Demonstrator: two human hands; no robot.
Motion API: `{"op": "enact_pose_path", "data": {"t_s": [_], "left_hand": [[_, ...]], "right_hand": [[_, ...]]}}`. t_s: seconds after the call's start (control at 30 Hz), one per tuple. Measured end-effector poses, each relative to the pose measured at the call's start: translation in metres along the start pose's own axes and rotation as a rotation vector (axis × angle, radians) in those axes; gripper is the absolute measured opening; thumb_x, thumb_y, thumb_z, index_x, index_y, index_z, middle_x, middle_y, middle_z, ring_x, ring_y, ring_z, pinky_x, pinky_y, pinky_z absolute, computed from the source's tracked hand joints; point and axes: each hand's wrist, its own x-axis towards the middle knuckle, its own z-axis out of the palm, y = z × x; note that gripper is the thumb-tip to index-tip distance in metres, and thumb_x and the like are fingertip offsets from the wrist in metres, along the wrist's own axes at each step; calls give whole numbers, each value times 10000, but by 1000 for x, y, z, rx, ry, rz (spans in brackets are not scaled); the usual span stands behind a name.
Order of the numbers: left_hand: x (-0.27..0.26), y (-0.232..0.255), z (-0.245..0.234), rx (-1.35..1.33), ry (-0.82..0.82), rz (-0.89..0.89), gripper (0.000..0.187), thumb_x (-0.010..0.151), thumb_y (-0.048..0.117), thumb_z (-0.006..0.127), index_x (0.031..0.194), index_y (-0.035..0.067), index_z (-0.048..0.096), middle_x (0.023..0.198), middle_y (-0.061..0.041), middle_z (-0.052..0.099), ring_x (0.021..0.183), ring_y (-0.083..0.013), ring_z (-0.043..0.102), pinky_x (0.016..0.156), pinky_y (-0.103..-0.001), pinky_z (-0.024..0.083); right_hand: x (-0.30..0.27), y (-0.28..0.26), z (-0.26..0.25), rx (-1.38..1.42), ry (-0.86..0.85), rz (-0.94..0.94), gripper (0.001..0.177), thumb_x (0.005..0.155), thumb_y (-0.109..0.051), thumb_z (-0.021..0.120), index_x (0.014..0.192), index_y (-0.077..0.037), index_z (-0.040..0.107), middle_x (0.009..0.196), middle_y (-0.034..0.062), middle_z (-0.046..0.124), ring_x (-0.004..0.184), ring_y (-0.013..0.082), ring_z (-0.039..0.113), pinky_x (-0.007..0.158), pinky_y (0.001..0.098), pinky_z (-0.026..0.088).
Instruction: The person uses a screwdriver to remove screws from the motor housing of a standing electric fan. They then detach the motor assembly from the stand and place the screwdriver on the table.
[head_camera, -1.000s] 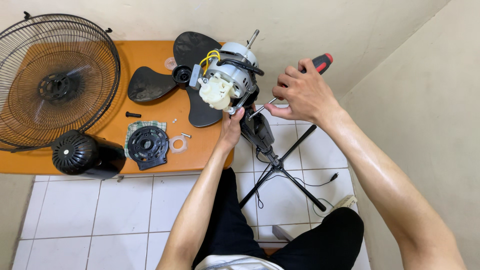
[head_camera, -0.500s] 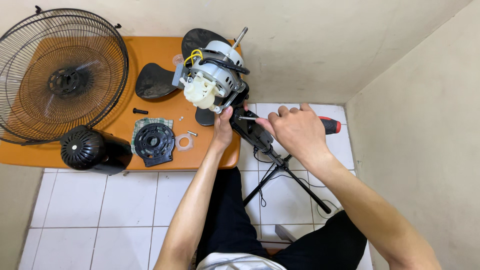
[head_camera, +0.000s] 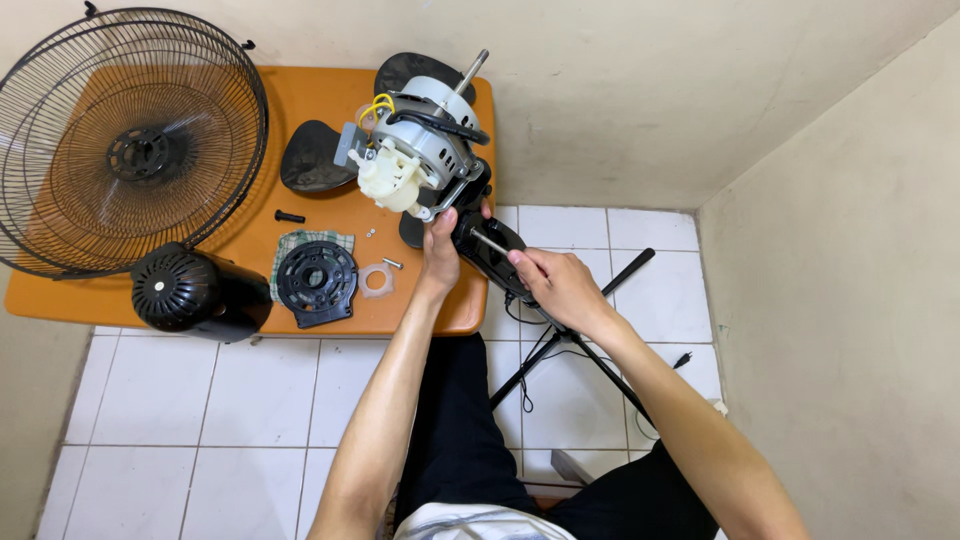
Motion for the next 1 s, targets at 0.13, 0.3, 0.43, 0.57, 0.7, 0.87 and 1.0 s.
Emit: {"op": "enact_pose_path", "data": {"t_s": [0.13,0.3,0.43,0.57,0.7,0.87,1.0], "left_hand": [[-2,2,1,-8,21,-48,589,960,553,484,1152,12,617,985,-57,663,867,-146,629,767,-298,518],[-2,-1,5,1,15,-11,602,963,547,498,1189,2,614,999,-67,654,903,-153,609,797,-304,502],[-3,-10,9,-6,11,-25,594,971,543,505,1188,0,611,1025,-74,657,943,-165,621,846,-318,512],[-1,-19,11,-42,-20,-2,543,986,502,534,1174,-1,613,1034,-80,657,965,-178,627,880,-332,513],[-4,-26,13,-1,5,-29,507,987,469,541,1168,3,624,1071,-72,659,1007,-172,620,923,-322,496],[-3,-30,13,-30,-2,-15,511,993,475,544,1178,4,616,1067,-72,660,1009,-176,618,930,-325,497],[-3,-30,13,-25,0,-1,520,991,481,541,1178,1,614,1069,-73,661,1004,-175,614,921,-326,495]], "right_hand": [[1,26,23,205,-17,44,521,1072,-423,492,734,-41,600,591,29,519,554,152,470,542,340,412],[1,39,54,621,24,55,524,1105,-431,435,760,-50,537,681,-21,513,587,72,457,542,251,401],[2,30,51,558,227,-80,325,1016,-310,641,859,-32,579,721,-15,520,646,60,455,575,221,399],[8,6,35,297,458,-230,256,873,-131,818,1077,-19,711,828,18,606,657,92,491,606,225,427],[11,-7,21,155,495,-466,359,879,-82,834,1218,-74,717,1109,67,675,801,137,644,700,265,535],[17,-5,15,102,470,-564,366,866,-70,839,1215,-109,735,1181,71,685,833,166,735,674,292,608],[18,-3,14,-39,524,-671,338,853,-92,857,1170,-128,745,1157,61,696,764,168,711,663,315,573]]}}
